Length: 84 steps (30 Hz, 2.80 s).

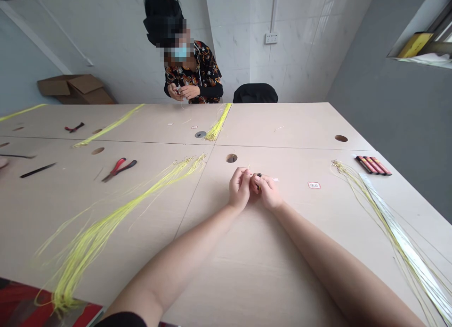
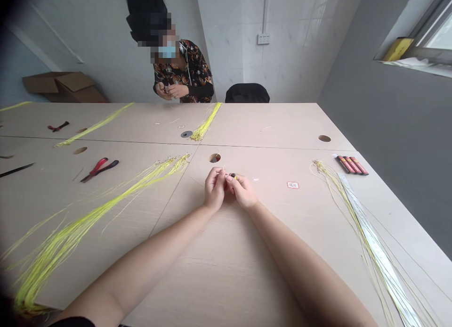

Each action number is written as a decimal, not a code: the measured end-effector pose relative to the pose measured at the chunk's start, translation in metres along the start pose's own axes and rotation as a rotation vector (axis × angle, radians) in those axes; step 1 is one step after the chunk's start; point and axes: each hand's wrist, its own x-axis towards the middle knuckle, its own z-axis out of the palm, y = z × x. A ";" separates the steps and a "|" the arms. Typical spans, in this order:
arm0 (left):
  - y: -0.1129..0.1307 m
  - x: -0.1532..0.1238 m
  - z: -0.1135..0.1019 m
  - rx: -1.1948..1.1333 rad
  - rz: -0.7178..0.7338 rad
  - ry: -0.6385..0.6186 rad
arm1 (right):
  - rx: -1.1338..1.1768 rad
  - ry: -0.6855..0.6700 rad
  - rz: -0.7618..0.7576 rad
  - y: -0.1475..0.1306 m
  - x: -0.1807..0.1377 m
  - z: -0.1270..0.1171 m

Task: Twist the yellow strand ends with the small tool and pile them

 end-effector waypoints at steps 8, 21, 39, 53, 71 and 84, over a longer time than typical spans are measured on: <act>0.005 -0.002 0.003 -0.022 0.020 -0.027 | 0.015 0.025 -0.010 -0.001 -0.001 0.000; 0.003 -0.004 0.002 0.009 0.055 -0.090 | -0.038 0.093 0.063 0.000 -0.002 0.000; 0.002 -0.005 0.002 -0.021 0.009 -0.112 | 0.006 0.039 0.089 0.006 -0.001 -0.003; 0.000 -0.006 0.001 -0.035 0.006 -0.141 | 0.064 0.056 0.133 0.006 -0.001 -0.003; 0.000 -0.006 0.001 0.018 0.011 -0.185 | 0.177 0.078 0.211 0.006 0.002 -0.006; 0.002 -0.005 0.003 -0.013 0.012 -0.179 | 0.137 0.111 0.164 0.004 0.001 -0.002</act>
